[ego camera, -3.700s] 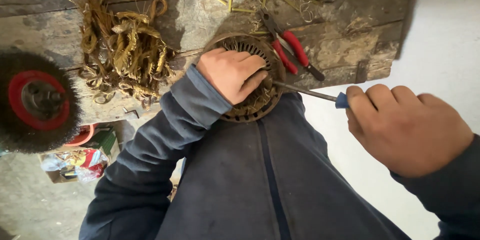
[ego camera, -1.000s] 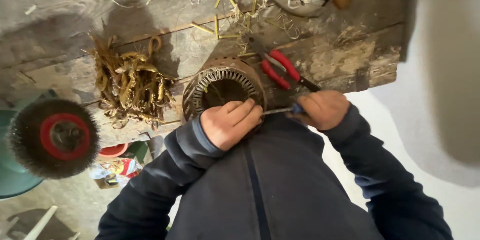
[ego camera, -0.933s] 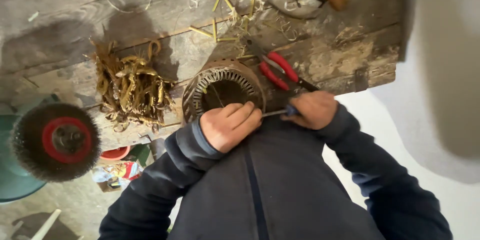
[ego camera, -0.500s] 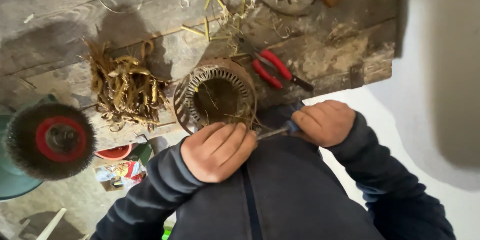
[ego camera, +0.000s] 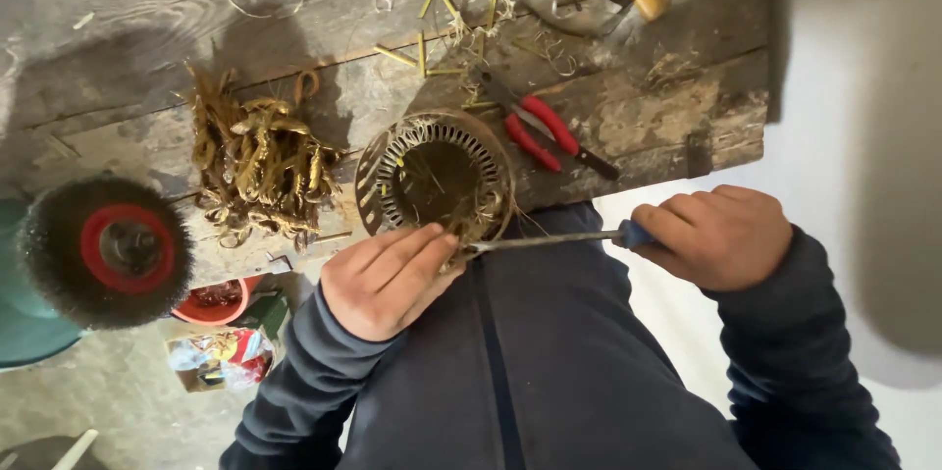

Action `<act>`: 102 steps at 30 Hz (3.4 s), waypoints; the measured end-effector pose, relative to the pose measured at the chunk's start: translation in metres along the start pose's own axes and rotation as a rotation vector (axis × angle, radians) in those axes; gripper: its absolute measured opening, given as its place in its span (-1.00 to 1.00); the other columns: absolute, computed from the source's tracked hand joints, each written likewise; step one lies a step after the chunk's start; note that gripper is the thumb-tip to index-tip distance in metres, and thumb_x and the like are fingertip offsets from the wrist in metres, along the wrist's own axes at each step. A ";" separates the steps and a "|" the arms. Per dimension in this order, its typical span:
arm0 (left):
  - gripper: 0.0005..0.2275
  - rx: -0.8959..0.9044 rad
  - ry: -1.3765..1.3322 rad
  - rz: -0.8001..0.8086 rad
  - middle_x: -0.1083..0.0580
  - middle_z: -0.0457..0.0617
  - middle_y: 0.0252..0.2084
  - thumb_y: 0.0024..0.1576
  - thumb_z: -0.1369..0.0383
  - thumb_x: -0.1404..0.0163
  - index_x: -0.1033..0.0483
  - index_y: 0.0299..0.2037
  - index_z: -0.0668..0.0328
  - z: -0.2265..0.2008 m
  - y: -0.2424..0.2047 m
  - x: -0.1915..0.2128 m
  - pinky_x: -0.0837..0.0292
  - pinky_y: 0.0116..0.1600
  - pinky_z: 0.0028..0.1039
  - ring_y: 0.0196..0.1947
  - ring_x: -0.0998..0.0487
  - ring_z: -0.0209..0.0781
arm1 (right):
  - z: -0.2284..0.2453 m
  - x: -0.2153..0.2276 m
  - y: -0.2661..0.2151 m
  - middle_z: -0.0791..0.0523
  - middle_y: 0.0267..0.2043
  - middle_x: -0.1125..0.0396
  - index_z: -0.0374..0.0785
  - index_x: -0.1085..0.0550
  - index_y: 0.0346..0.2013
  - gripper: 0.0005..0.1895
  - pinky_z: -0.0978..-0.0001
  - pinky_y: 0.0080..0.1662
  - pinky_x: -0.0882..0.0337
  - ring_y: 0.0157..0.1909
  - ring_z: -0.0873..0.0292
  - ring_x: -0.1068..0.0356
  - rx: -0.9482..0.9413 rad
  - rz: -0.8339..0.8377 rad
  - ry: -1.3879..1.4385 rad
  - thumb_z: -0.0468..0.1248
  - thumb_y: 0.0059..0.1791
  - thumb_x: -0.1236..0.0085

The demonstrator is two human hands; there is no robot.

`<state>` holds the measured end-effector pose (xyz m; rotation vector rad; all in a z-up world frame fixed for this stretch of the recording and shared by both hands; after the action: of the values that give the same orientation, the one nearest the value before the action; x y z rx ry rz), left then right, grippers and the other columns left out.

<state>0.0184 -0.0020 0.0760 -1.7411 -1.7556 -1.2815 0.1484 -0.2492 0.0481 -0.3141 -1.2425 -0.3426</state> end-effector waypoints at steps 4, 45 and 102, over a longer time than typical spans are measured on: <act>-0.69 -0.014 -0.041 -0.003 -0.59 0.05 -0.11 0.04 0.38 -0.31 -0.59 -0.04 0.30 0.001 0.002 -0.006 -0.57 -0.12 -0.39 -0.19 -0.64 -0.08 | 0.007 0.016 0.009 0.20 -0.55 -0.33 -0.10 -0.56 -0.33 -0.74 0.26 -0.44 -0.28 -0.55 0.12 -0.34 0.024 0.027 -0.050 -0.06 -0.19 -0.37; -0.77 0.159 -0.589 -0.259 -0.60 0.07 -0.11 0.04 0.46 -0.31 -0.60 -0.12 0.28 0.063 -0.026 -0.018 -0.61 -0.03 -0.44 -0.13 -0.69 -0.11 | -0.062 0.000 -0.007 0.06 -0.34 -0.43 -0.16 -0.60 -0.10 -0.63 0.17 -0.32 -0.41 -0.33 0.00 -0.45 -0.411 -0.111 -0.091 0.00 -0.06 -0.34; -0.70 -0.318 0.182 -0.058 -0.31 -0.14 -0.56 0.07 0.09 -0.17 -0.43 -0.38 0.13 0.001 -0.032 0.014 -0.24 -0.46 -0.38 -0.57 -0.40 -0.19 | 0.122 -0.075 0.079 -0.02 -0.18 -0.48 -0.32 -0.46 0.01 -0.74 0.27 -0.12 -0.48 -0.17 0.00 -0.52 0.104 0.222 1.025 -0.22 0.11 -0.07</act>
<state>-0.0132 0.0126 0.0752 -1.6767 -1.5771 -1.7652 0.0556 -0.1207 0.0083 -0.1410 -0.2117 -0.1939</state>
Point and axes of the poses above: each hand's wrist, its own y-axis towards the middle knuckle, its own x-axis out of the back of the hand, z = x × y, the point moved 7 cm from there along y, towards the middle knuckle
